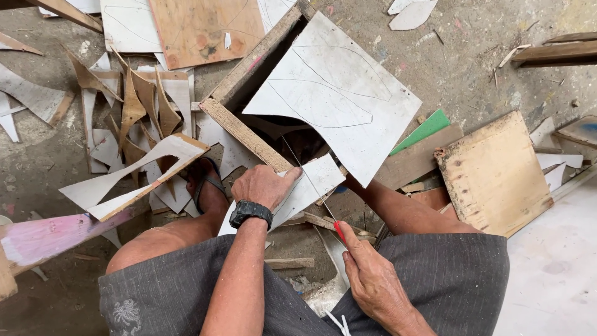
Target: Sawing a curved shape out of a thin wooden board using a hand saw
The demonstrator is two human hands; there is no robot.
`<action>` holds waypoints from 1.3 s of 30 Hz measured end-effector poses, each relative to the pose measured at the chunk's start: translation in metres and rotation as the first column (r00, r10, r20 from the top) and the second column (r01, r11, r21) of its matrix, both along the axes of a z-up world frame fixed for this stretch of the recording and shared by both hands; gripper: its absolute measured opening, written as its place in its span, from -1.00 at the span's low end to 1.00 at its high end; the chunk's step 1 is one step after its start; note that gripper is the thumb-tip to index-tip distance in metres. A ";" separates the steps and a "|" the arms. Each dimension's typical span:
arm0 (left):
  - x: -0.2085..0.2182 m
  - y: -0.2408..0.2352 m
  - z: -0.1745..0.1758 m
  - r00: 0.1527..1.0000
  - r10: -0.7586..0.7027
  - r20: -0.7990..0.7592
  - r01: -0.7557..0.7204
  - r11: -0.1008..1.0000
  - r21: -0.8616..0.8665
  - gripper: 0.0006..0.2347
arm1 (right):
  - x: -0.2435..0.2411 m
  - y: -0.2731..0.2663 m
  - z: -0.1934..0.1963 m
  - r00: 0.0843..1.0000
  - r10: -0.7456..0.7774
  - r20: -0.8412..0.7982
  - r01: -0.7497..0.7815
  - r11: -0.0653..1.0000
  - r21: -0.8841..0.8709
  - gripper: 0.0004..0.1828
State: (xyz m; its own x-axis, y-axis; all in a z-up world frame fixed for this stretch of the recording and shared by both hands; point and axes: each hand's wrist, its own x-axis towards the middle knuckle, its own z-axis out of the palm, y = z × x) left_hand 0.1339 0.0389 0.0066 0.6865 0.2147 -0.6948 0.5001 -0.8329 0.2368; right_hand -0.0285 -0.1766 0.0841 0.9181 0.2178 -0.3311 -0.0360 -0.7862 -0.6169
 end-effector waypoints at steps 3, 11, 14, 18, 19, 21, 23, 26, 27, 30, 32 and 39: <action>0.002 0.002 0.007 0.999 -0.022 -0.029 0.022 1.000 -0.015 -0.31 | 0.000 0.000 0.002 1.000 0.011 0.013 -0.011 1.000 -0.004 -0.33; 0.004 0.003 0.008 0.999 0.000 -0.049 -0.001 1.000 -0.029 -0.31 | 0.003 0.000 -0.001 0.999 -0.001 -0.055 -0.001 1.000 -0.025 -0.34; 0.004 0.003 0.006 0.999 0.000 -0.046 -0.002 0.999 -0.035 -0.32 | 0.010 0.003 -0.009 0.999 0.048 0.000 -0.048 0.998 -0.030 -0.33; 0.007 0.009 0.014 0.997 -0.040 -0.070 0.032 0.994 -0.100 -0.36 | 0.026 0.008 -0.006 0.998 0.058 -0.014 -0.058 0.998 -0.020 -0.32; 0.009 0.010 0.014 0.997 -0.042 -0.067 0.035 0.994 -0.101 -0.36 | 0.027 0.008 0.000 0.998 0.056 -0.010 -0.056 0.998 -0.021 -0.32; 0.008 0.010 0.013 0.993 -0.021 -0.117 0.007 0.993 -0.119 -0.36 | 0.026 0.008 0.013 0.991 0.020 0.132 -0.034 0.994 0.101 -0.39; 0.005 0.009 0.006 0.996 -0.023 -0.085 0.015 0.995 -0.098 -0.37 | 0.025 0.005 0.012 0.992 0.009 0.128 -0.021 0.995 0.097 -0.41; 0.000 0.007 0.003 0.998 -0.049 -0.036 0.047 0.997 -0.062 -0.36 | 0.019 0.005 0.010 0.992 0.001 0.129 -0.012 0.996 0.085 -0.40; 0.002 0.007 0.004 0.998 -0.066 -0.017 0.065 0.997 -0.049 -0.36 | 0.020 0.005 0.008 0.991 0.012 0.137 -0.023 0.997 0.075 -0.38; 0.005 0.005 0.012 0.998 -0.038 -0.059 0.035 0.998 -0.049 -0.33 | 0.012 0.001 -0.003 0.993 0.031 0.113 -0.034 0.999 0.023 -0.36; 0.003 0.004 0.010 0.998 -0.031 -0.058 0.028 0.998 -0.048 -0.33 | 0.009 0.000 -0.003 0.996 0.034 0.086 -0.035 0.999 0.001 -0.34; 0.004 0.002 0.008 0.999 -0.004 -0.052 0.003 1.000 -0.027 -0.33 | -0.003 -0.002 0.006 0.997 0.040 -0.072 -0.050 0.989 -0.138 -0.31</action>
